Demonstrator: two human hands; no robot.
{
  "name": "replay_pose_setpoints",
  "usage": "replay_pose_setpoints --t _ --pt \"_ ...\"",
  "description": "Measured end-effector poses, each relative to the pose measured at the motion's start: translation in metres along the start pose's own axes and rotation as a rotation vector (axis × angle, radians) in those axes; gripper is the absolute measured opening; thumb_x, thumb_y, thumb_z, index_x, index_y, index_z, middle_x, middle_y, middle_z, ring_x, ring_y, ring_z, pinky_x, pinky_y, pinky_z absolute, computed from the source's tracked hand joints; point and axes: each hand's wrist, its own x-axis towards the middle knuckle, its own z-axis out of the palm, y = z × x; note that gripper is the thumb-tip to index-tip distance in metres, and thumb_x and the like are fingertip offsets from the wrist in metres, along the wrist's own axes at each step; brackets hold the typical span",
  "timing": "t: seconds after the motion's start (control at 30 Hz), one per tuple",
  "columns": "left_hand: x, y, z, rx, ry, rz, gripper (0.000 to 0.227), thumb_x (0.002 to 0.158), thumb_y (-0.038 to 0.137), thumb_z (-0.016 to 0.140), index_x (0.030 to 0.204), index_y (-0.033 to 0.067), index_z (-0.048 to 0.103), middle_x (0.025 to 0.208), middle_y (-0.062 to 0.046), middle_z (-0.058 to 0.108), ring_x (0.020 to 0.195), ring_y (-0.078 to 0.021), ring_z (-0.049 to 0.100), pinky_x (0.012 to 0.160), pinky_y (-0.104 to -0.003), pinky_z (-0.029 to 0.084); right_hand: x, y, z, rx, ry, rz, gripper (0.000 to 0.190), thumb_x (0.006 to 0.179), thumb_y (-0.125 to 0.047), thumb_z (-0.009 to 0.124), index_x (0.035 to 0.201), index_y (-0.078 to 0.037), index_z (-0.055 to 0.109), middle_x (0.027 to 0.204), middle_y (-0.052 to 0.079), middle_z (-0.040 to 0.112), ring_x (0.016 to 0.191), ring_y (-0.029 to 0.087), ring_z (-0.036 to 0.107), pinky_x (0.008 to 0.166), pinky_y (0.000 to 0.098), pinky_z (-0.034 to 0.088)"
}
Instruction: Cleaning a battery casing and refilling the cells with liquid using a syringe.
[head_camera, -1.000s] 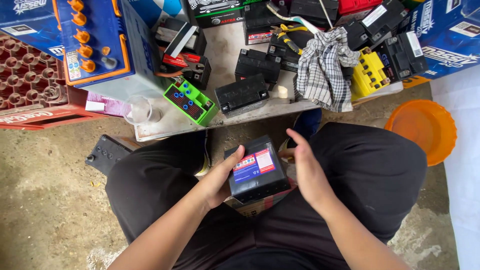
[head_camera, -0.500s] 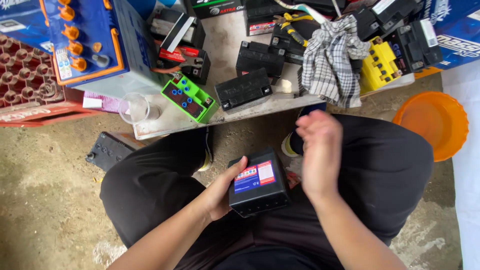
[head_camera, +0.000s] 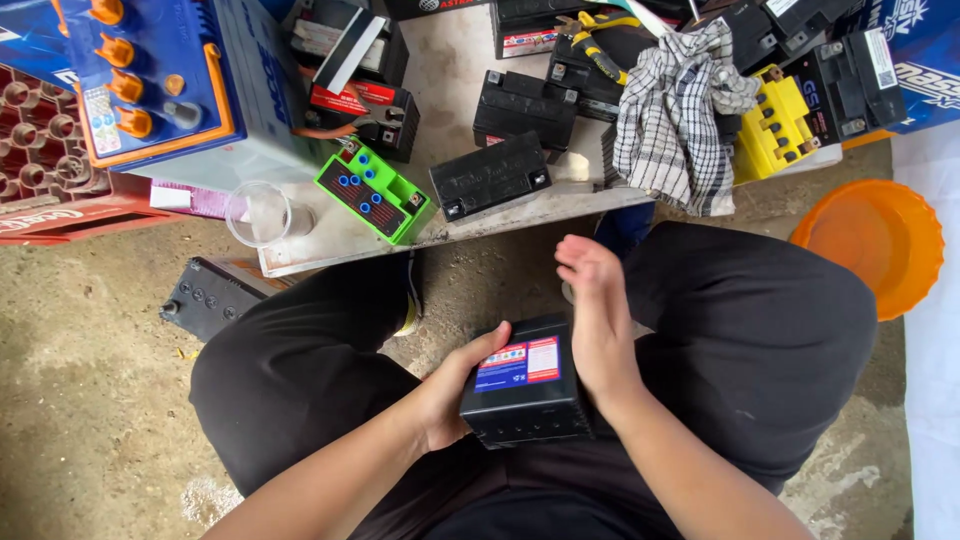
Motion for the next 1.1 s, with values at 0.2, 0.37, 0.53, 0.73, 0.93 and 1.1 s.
replay_pose_setpoints --t 0.2,0.37,0.53,0.73,0.93,1.1 --pt "-0.006 0.003 0.008 0.008 0.032 0.141 0.058 0.085 0.054 0.062 0.115 0.0049 0.070 0.109 -0.016 0.076 0.095 -0.0244 0.072 0.090 -0.035 0.058 0.010 -0.001 -0.011 -0.096 -0.062 0.101 0.040 0.104 -0.031 0.048 0.138 -0.009 0.044 0.139 0.014 0.053 0.136 0.022 0.051 0.116 0.0343 0.041" --pt "-0.024 0.017 0.016 0.032 0.117 0.421 0.064 0.081 0.038 0.065 0.135 0.0040 0.058 0.117 -0.022 0.073 0.099 -0.0299 0.071 0.088 -0.042 0.059 0.016 -0.037 -0.034 -0.207 -0.527 0.509 0.079 0.089 -0.046 0.056 0.160 -0.025 0.027 0.159 0.002 0.046 0.132 0.015 0.058 0.106 0.0299 0.048" --pt "-0.028 0.026 -0.002 0.525 0.147 0.874 0.084 0.080 0.042 0.071 0.155 0.0147 0.044 0.126 -0.010 0.068 0.110 -0.0143 0.066 0.095 -0.028 0.056 0.025 -0.055 -0.037 -0.271 -0.742 0.428 0.110 0.077 -0.035 0.080 0.164 -0.024 0.013 0.151 0.003 0.057 0.131 0.012 0.062 0.108 0.0273 0.049" --pt "-0.052 0.052 0.001 1.313 0.144 1.500 0.105 0.081 0.054 0.078 0.160 0.0093 0.026 0.136 -0.017 0.063 0.123 -0.0305 0.066 0.102 -0.037 0.050 0.043 -0.077 -0.038 -0.324 -0.714 0.103 0.125 0.064 -0.028 0.095 0.163 -0.021 0.020 0.138 0.007 0.059 0.128 0.014 0.062 0.109 0.0259 0.040" --pt "-0.057 0.088 0.005 1.508 0.131 1.723 0.117 0.083 0.047 0.088 0.164 0.0117 0.011 0.150 -0.013 0.058 0.129 -0.0316 0.060 0.106 -0.041 0.050 0.075 -0.089 -0.033 -0.393 -0.647 -0.278 0.105 0.073 -0.014 0.091 0.158 -0.013 0.029 0.139 0.009 0.061 0.133 0.022 0.059 0.114 0.0345 0.039" --pt "-0.065 0.119 0.016 1.497 0.146 1.718 0.120 0.084 0.039 0.091 0.165 0.0143 0.006 0.147 -0.019 0.058 0.137 -0.0332 0.058 0.111 -0.040 0.046 0.104 -0.099 -0.024 -0.422 -0.609 -0.370 0.102 0.077 -0.015 0.089 0.157 -0.013 0.026 0.142 0.013 0.057 0.133 0.025 0.060 0.109 0.0347 0.042"
